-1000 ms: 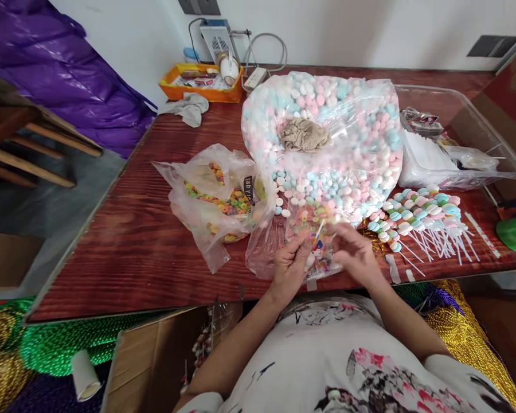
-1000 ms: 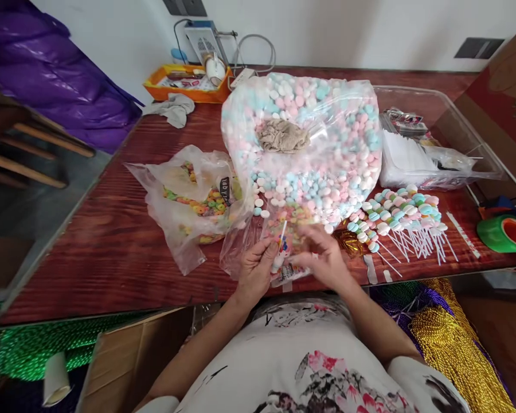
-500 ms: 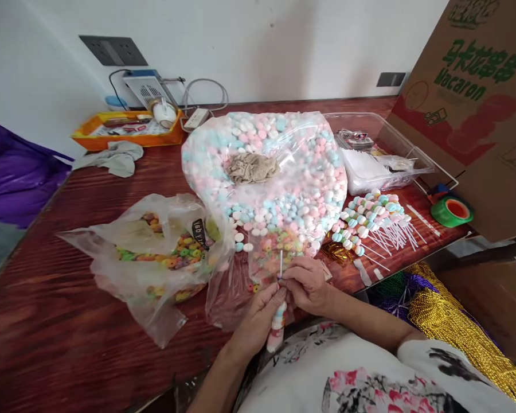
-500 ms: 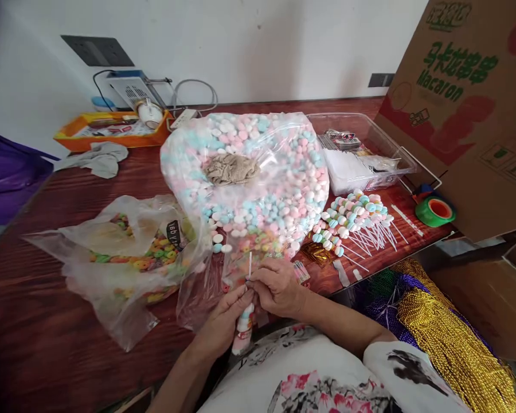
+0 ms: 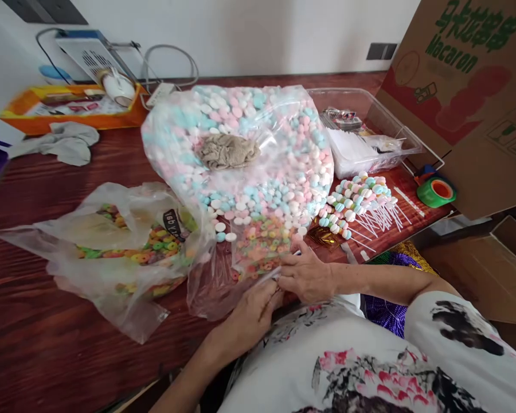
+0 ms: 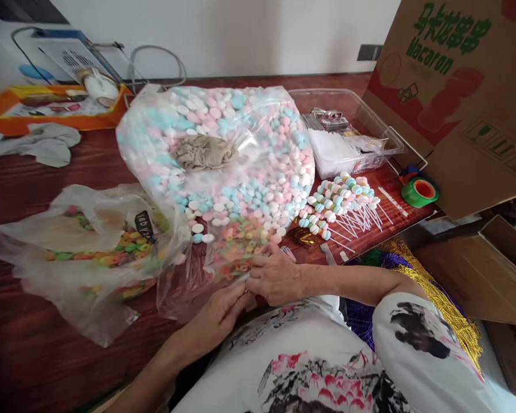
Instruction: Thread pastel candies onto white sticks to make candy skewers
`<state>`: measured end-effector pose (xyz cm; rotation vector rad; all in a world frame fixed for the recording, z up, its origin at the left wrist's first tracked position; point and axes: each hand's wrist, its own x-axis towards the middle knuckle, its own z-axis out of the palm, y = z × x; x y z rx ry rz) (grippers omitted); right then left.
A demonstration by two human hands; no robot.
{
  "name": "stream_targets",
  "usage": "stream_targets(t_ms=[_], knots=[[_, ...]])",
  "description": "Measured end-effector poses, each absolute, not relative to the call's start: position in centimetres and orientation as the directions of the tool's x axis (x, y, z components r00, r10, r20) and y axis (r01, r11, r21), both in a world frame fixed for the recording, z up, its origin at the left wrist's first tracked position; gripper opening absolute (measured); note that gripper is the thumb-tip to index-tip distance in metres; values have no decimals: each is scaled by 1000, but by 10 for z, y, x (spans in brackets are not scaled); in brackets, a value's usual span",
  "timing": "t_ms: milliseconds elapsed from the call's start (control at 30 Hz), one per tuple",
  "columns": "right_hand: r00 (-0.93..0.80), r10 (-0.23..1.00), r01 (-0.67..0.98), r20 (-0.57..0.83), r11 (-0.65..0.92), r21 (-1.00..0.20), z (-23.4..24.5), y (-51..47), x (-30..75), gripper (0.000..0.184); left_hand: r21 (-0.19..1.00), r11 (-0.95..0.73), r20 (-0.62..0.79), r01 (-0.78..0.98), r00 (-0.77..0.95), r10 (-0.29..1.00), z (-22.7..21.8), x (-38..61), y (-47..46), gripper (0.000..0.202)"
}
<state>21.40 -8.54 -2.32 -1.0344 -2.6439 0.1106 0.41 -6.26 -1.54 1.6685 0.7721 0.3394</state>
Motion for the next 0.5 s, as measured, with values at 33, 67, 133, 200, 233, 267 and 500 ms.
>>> stream_targets(t_ms=[33,67,133,200,233,267,500], knots=[[-632,752,704,187,659,-265,-25,-90,211,8,894,-278,-57,350,706,706,-17,5,-66,21],[-568,811,743,137,578,-337,-25,-94,207,11,810,-436,49,392,696,717,-19,5,-68,18],[-451,884,786,123,458,-416,-23,-105,201,16,687,-583,155,435,695,702,-23,3,-72,20],[-359,905,811,229,424,-403,-21,-114,196,16,720,-547,143,427,679,720,-25,0,-72,19],[-338,892,819,300,436,-372,-20,-118,195,22,785,-463,93,412,661,745,-25,-2,-70,20],[-346,867,818,358,466,-337,-20,-121,195,29,859,-333,1,390,648,762,-25,-4,-68,25],[-587,699,647,407,708,-282,-36,-124,209,18,803,459,-535,381,800,272,-20,-4,-55,42]])
